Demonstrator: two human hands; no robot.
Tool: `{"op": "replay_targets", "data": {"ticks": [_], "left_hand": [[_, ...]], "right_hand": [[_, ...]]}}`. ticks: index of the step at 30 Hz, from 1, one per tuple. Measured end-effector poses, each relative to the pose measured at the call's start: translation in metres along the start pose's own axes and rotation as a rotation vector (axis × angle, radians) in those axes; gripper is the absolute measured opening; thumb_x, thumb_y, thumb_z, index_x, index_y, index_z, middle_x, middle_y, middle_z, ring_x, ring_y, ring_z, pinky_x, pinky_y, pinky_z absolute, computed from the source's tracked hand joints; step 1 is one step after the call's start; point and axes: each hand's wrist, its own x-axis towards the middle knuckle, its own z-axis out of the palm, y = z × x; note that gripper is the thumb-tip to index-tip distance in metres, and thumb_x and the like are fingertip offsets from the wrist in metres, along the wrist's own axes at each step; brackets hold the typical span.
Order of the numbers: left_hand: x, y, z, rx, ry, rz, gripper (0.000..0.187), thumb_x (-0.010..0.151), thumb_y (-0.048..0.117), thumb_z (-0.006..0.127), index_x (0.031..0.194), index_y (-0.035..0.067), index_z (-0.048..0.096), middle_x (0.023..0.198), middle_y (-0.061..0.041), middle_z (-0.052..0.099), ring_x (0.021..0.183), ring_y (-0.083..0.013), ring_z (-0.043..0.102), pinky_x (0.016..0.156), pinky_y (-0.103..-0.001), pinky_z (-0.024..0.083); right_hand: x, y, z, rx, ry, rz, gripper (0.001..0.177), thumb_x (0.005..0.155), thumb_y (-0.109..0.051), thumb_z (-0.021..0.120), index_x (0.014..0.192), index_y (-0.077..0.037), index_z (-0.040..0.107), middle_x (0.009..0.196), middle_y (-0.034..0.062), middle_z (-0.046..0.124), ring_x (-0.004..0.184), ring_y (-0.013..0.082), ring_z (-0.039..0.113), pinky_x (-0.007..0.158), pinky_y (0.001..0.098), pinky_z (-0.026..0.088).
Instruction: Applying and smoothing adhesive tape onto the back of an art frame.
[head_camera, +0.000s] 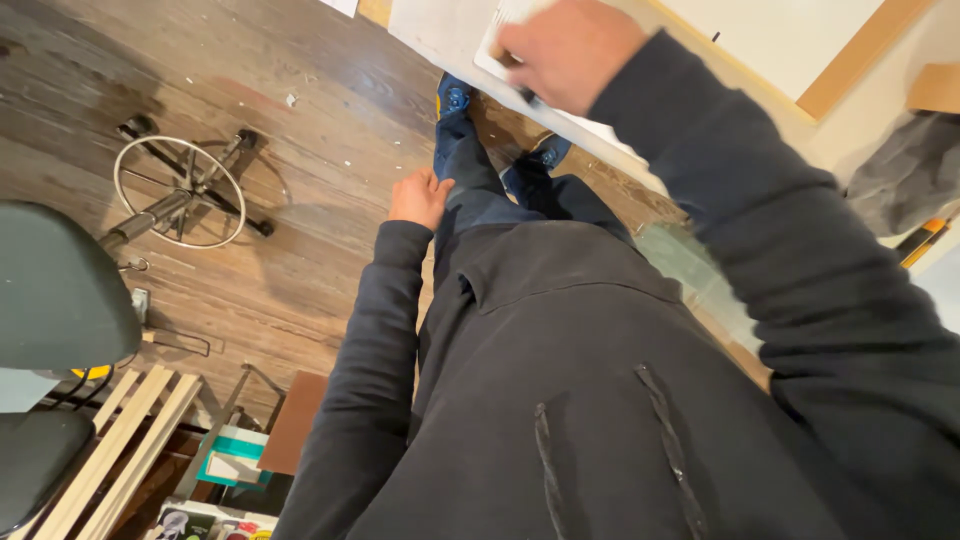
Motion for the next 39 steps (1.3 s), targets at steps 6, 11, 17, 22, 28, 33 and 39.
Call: {"op": "replay_targets", "data": {"ticks": [6,11,17,22,28,33,39], "left_hand": [[0.009,0.004,-0.007,0.023,-0.006,0.026,0.041,0.087,0.025,0.081,0.072,0.0,0.052,0.067,-0.022,0.06,0.068,-0.0473,0.057,0.062,-0.051,0.047],[0.012,0.003,-0.013,0.01,0.011,0.038,0.039,0.086,0.025,0.081,0.073,0.001,0.052,0.067,-0.022,0.06,0.069,-0.0469,0.058,0.061,-0.051,0.047],[0.011,-0.004,-0.014,0.028,0.009,0.036,0.04,0.087,0.024,0.081,0.071,0.002,0.052,0.067,-0.022,0.059,0.068,-0.0467,0.058,0.062,-0.051,0.046],[0.011,0.005,-0.017,-0.014,-0.018,-0.012,0.041,0.086,0.024,0.081,0.07,0.002,0.05,0.066,-0.021,0.059,0.067,-0.0458,0.058,0.063,-0.05,0.048],[0.012,-0.002,-0.022,0.022,0.02,0.025,0.041,0.086,0.023,0.082,0.07,0.002,0.051,0.066,-0.021,0.06,0.068,-0.0467,0.057,0.061,-0.051,0.047],[0.015,0.004,-0.026,0.0,0.004,-0.004,0.042,0.087,0.024,0.081,0.069,0.001,0.05,0.066,-0.022,0.059,0.067,-0.0472,0.057,0.062,-0.05,0.048],[0.021,0.008,-0.028,0.027,-0.005,0.035,0.042,0.087,0.024,0.081,0.069,0.002,0.05,0.065,-0.021,0.06,0.068,-0.0468,0.059,0.062,-0.051,0.048]], "right_hand": [[-0.028,0.016,-0.022,0.074,0.02,-0.013,0.022,0.103,-0.031,0.067,0.106,-0.01,0.072,0.089,0.0136,0.073,0.083,0.0329,0.071,0.075,0.0476,0.056],[-0.073,0.05,-0.007,-0.184,-0.362,0.265,0.024,0.097,-0.036,0.067,0.107,-0.015,0.074,0.085,0.0147,0.074,0.079,0.0356,0.073,0.075,0.0473,0.058],[-0.01,0.024,-0.007,-0.121,-0.23,0.157,0.025,0.098,-0.035,0.068,0.11,-0.014,0.074,0.082,0.017,0.072,0.077,0.0355,0.072,0.07,0.0486,0.057],[0.022,0.025,0.002,0.123,0.205,-0.154,0.022,0.11,-0.028,0.069,0.113,-0.006,0.072,0.092,0.0129,0.071,0.082,0.0296,0.07,0.075,0.0434,0.056],[-0.034,0.044,-0.02,-0.08,-0.298,0.183,0.021,0.096,-0.029,0.072,0.11,-0.013,0.075,0.081,0.0126,0.074,0.075,0.0314,0.072,0.072,0.0454,0.057],[-0.005,0.047,-0.007,-0.163,-0.305,0.205,0.023,0.096,-0.032,0.073,0.11,-0.014,0.076,0.082,0.0149,0.074,0.078,0.0319,0.072,0.072,0.0456,0.057],[0.027,0.036,0.004,0.084,0.2,-0.138,0.025,0.111,-0.028,0.065,0.117,-0.005,0.071,0.092,0.0126,0.073,0.082,0.0276,0.071,0.076,0.041,0.057]]}}
